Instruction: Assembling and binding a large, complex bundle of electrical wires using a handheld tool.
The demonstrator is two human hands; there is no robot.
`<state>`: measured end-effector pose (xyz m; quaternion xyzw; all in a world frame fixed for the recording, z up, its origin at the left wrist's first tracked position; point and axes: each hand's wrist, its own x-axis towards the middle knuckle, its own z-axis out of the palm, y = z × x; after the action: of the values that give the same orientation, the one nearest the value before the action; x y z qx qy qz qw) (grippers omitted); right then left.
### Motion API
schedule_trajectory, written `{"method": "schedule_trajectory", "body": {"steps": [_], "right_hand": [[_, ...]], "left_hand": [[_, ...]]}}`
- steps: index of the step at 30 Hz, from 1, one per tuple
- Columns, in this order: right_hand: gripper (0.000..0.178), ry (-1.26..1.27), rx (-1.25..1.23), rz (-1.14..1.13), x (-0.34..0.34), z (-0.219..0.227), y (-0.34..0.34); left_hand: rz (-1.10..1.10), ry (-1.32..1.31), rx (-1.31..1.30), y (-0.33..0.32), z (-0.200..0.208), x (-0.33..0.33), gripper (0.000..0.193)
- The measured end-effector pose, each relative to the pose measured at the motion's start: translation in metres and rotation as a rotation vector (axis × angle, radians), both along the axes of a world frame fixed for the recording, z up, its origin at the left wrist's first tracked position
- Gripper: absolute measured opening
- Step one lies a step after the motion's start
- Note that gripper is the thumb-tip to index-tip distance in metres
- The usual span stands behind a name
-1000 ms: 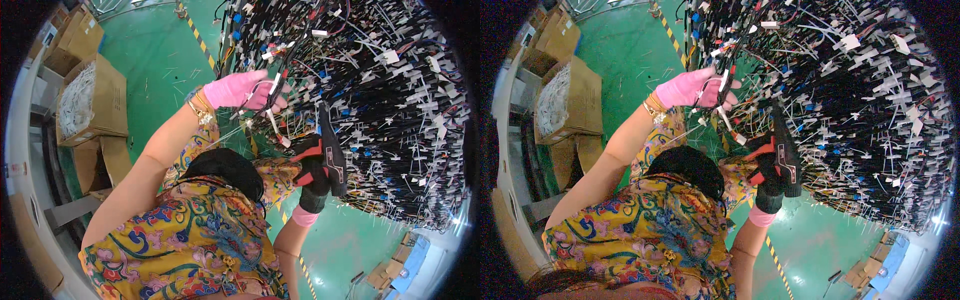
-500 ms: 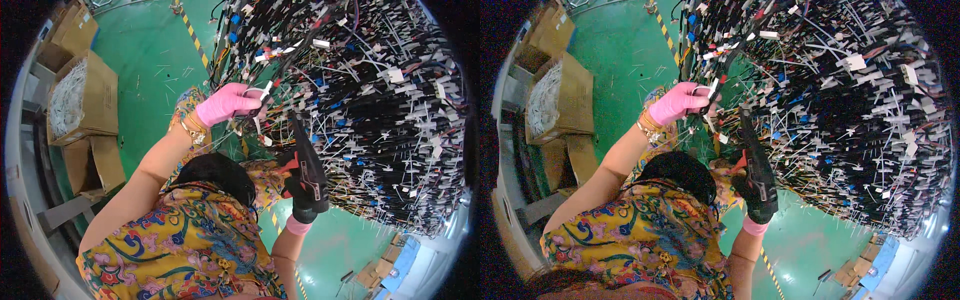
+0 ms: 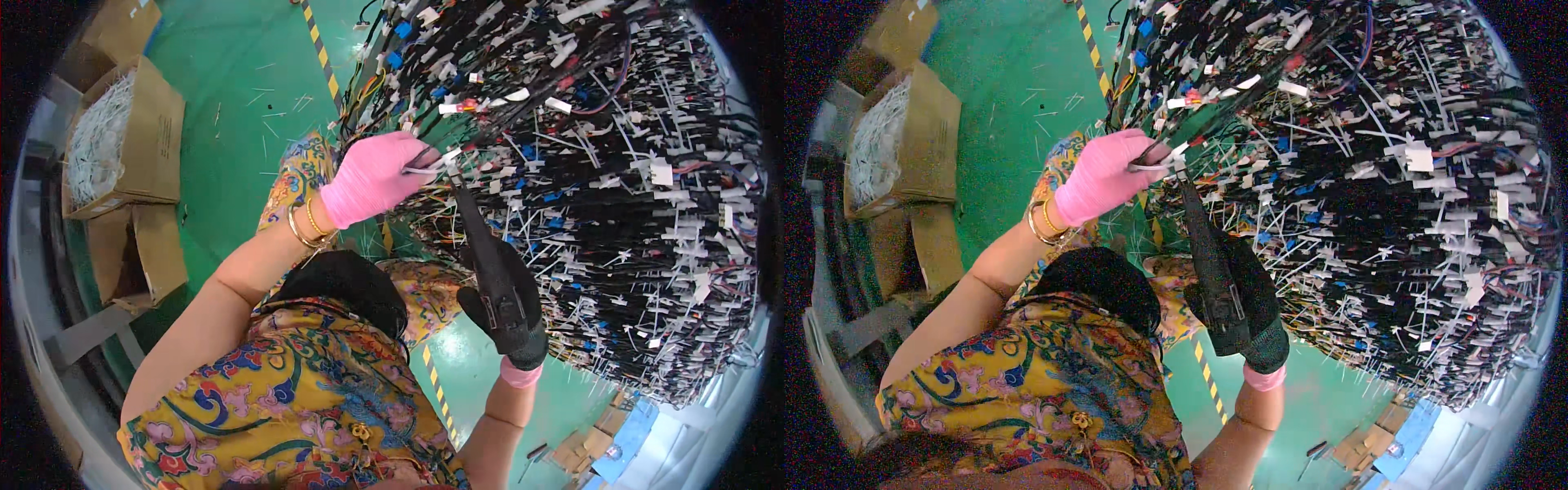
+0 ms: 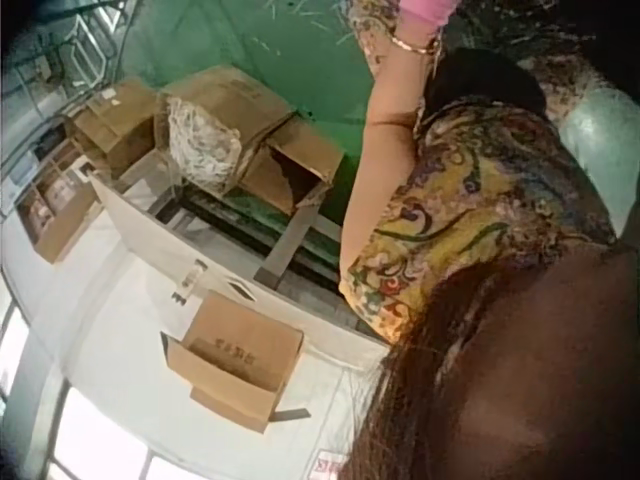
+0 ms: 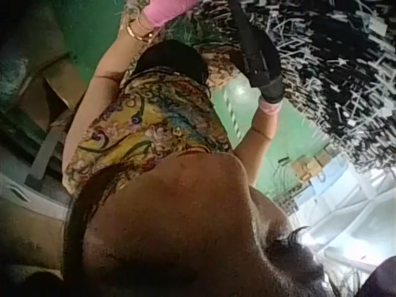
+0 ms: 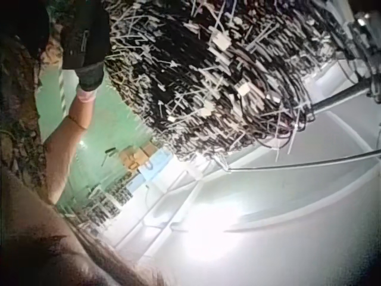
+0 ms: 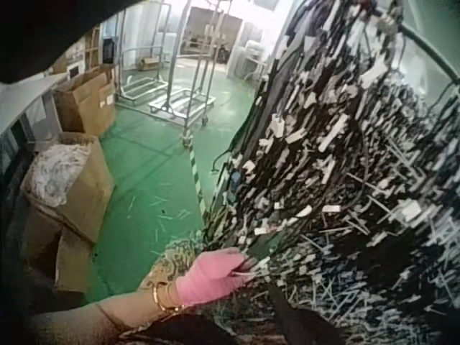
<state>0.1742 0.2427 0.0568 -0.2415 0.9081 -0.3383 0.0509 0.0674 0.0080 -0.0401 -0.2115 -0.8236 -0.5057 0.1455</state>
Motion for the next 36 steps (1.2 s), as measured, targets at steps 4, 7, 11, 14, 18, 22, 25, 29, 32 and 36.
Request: {"method": "schedule_trajectory", "body": {"steps": [4, 7, 11, 14, 18, 22, 25, 29, 32, 36], "right_hand": [[0.058, -0.119, -0.039, -0.105, -0.008, 0.011, -0.006], [0.057, -0.002, 0.029, -0.005, -0.015, 0.021, -0.009], [0.052, -0.099, 0.116, -0.038, -0.019, 0.032, -0.016], [0.049, 0.0, 0.295, 0.028, -0.023, 0.036, -0.014], [0.047, 0.181, 0.386, 0.07, -0.02, 0.03, -0.011], [0.052, -0.47, -0.048, -0.288, -0.009, 0.013, 0.011], [0.056, 0.126, 0.351, 0.14, -0.01, 0.016, 0.011], [0.061, -0.099, 0.082, -0.013, -0.009, 0.007, 0.012], [0.053, 0.022, 0.146, 0.027, -0.017, 0.01, 0.008], [0.059, 0.026, 0.148, 0.112, -0.023, 0.019, 0.01]], "left_hand": [[0.098, 0.119, -0.091, 0.001, -0.003, -0.001, 0.014], [0.131, 0.18, -0.165, 0.002, 0.002, -0.001, 0.015], [0.177, 0.182, -0.218, 0.003, 0.007, 0.0, 0.016], [0.162, 0.162, -0.219, 0.003, 0.007, 0.001, 0.017], [0.053, -0.01, -0.048, 0.001, 0.006, -0.002, 0.018], [-0.111, -0.316, 0.237, -0.005, 0.002, -0.002, 0.023], [-0.14, -0.326, 0.256, -0.007, 0.009, -0.002, 0.025], [-0.145, -0.398, 0.262, -0.009, 0.011, -0.002, 0.024], [-0.174, -0.326, 0.241, -0.01, 0.007, -0.004, 0.026], [-0.268, -0.462, 0.128, -0.019, 0.021, -0.009, 0.02]]}}
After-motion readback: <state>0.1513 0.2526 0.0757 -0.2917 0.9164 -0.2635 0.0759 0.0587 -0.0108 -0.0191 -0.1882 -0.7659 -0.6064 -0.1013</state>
